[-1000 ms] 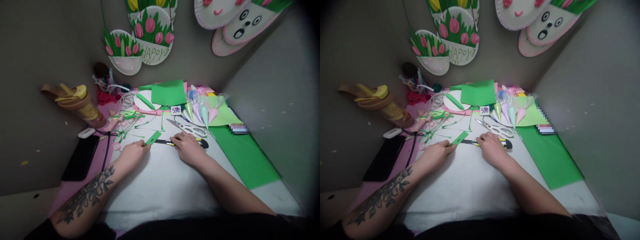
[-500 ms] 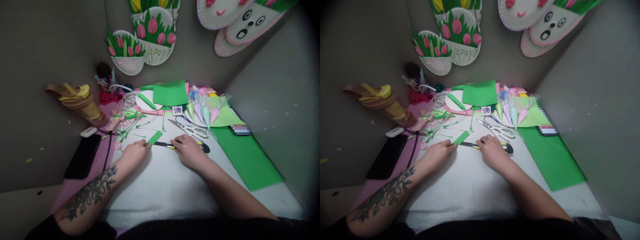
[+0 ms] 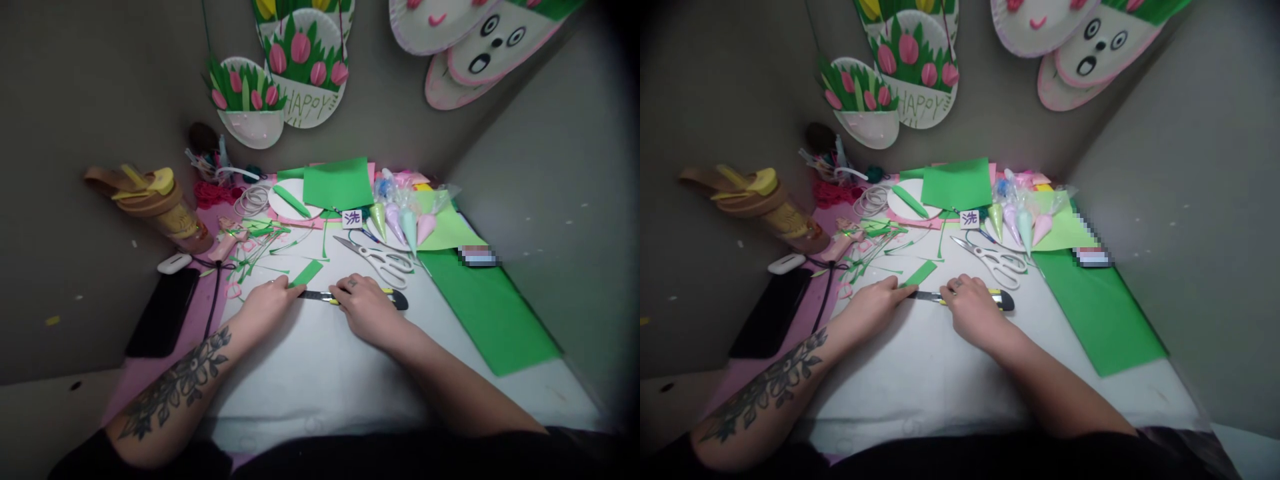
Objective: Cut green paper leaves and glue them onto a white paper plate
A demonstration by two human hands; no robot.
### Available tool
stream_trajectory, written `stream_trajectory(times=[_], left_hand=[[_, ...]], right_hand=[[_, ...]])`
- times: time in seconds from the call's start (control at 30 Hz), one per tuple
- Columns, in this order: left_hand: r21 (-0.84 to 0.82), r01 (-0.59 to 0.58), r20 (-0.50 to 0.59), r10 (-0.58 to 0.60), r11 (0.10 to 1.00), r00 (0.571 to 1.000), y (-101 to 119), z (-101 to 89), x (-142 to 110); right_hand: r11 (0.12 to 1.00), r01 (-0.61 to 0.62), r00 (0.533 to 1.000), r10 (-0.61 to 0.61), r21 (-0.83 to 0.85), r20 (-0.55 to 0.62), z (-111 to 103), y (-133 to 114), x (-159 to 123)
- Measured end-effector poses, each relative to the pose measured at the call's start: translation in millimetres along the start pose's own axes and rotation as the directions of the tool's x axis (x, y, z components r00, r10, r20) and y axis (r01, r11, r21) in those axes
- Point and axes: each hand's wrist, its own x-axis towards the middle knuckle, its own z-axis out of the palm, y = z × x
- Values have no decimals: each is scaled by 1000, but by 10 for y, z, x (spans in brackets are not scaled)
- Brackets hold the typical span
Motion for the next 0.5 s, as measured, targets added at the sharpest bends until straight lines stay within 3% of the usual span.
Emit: stream_trajectory(times=[0.3, 0.5], left_hand=[[-220, -80, -74, 65, 972, 995, -163, 24, 78], [-349, -89, -47, 78, 933, 996, -264, 21, 166]], right_hand=[[1000, 23, 1000, -23, 18, 0, -5, -57, -14], [998, 55, 998, -56, 29, 5, 20, -133, -28]])
